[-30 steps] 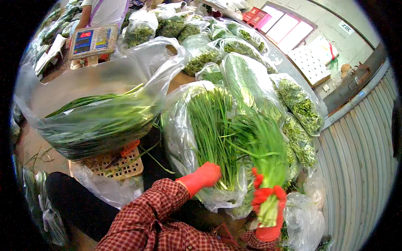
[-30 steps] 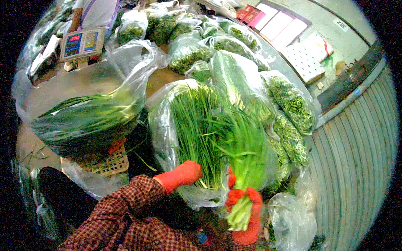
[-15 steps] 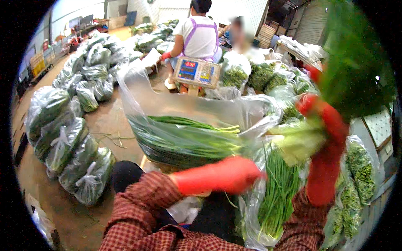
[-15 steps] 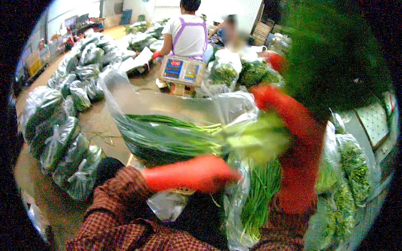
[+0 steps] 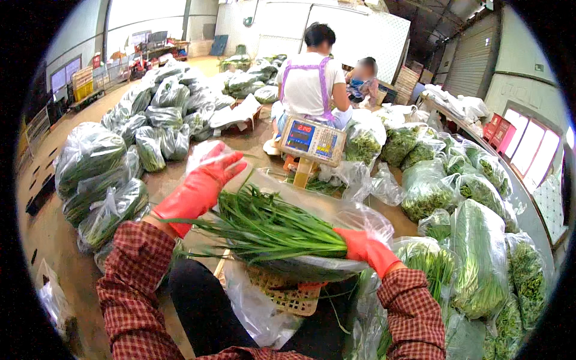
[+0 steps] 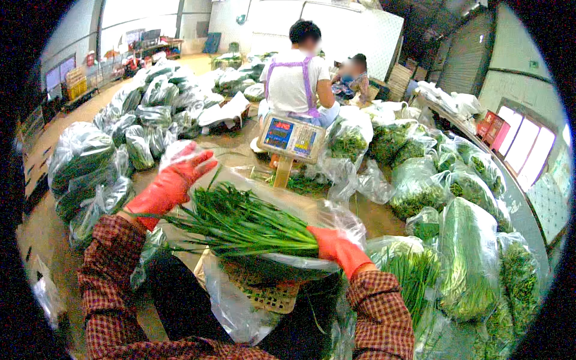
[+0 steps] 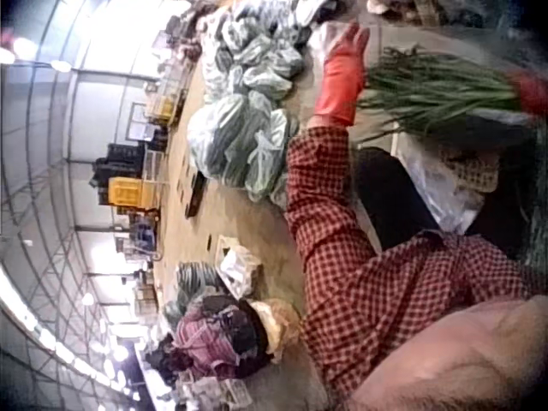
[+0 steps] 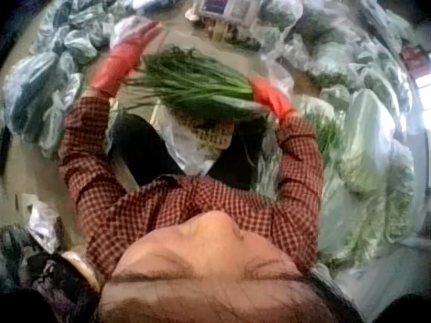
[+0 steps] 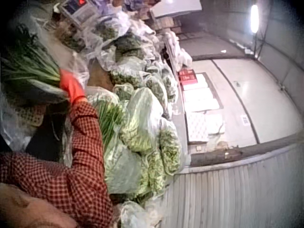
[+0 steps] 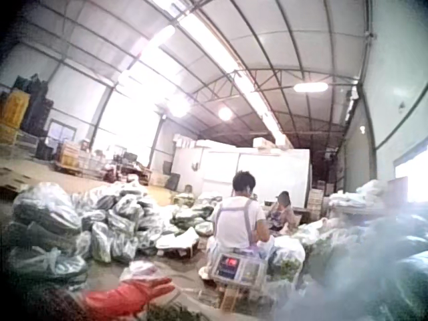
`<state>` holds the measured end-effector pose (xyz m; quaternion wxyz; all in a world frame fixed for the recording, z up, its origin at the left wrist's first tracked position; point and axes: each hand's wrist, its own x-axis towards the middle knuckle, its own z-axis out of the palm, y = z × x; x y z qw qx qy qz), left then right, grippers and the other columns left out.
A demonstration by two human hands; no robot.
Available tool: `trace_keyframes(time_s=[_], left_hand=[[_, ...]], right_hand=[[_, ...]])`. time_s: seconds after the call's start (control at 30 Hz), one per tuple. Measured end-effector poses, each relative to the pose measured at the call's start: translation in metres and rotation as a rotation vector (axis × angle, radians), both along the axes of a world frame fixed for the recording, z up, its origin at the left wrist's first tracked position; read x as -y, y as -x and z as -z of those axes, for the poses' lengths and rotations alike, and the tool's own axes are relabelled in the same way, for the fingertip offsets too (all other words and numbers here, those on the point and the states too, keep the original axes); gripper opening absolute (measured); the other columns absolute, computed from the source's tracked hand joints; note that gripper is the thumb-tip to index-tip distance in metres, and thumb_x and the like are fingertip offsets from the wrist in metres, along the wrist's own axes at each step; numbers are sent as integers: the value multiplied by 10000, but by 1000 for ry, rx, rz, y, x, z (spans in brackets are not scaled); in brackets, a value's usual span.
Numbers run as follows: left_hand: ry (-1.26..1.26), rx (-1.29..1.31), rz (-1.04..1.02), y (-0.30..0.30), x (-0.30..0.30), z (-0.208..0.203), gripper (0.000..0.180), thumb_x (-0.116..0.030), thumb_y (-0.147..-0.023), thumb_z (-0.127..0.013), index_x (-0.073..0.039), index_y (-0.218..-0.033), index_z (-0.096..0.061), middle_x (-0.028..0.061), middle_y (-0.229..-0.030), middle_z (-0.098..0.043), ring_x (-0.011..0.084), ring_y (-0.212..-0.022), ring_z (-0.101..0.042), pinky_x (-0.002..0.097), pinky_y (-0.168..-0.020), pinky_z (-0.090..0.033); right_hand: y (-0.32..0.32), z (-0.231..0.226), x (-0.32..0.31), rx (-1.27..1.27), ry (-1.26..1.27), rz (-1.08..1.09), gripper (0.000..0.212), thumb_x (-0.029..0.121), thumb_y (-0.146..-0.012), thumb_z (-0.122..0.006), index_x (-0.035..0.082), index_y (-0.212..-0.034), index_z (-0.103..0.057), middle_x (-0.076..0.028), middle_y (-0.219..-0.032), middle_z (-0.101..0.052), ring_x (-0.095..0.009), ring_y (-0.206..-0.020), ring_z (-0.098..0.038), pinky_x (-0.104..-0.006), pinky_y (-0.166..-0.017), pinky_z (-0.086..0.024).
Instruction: The person sorts bundles of green produce into plastic bags, weighs the bags on a digital scale, and ties them shut using plastic ties.
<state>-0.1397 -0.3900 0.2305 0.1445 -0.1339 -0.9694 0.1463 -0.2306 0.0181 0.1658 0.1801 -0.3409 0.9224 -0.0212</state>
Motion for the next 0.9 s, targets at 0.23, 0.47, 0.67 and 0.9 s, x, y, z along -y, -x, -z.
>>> trace_keyframes(time_s=[0.23, 0.47, 0.67, 0.9], left_hand=[[37, 435, 40, -58, -30, -54, 1087, -224, -460, -844, -191, -1409, -317, 61, -1476, -272, 385, -1334, -260, 461, -1094, -238], [-51, 249, 33, -30, -26, -65, 1139, -214, -478, -855, -142, -1432, -237, 104, -1484, -236, 386, -1317, -287, 416, -1079, -281], [-18, 188, -60, -4, -28, -65, 1141, -235, -479, -837, -137, -1438, -227, 134, -1492, -200, 371, -1270, -341, 376, -1038, -335], [-47, 124, -93, -5, -28, -59, 1123, -128, -501, -820, -174, -1441, -207, 134, -1511, -100, 385, -1288, -332, 406, -1018, -377]], right_hand=[[15, -3, -17, -144, 397, 329, 725, 28, -604, -716, 96, -1277, -455, -159, -1154, -582, -286, -1071, -565, -355, -882, -463], [-21, -21, 4, -521, 190, 133, 850, 38, -607, -716, 173, -1352, -331, -164, -985, -567, -369, -930, -569, -422, -761, -478], [-19, -21, -4, -357, -121, 32, 912, 125, -643, -740, 205, -1406, -245, -175, -1176, -527, -369, -992, -564, -417, -824, -476], [-49, -40, -2, -241, 29, 174, 869, 237, -666, -760, 163, -1397, -296, -138, -1238, -508, -375, -1089, -515, -412, -907, -437]])
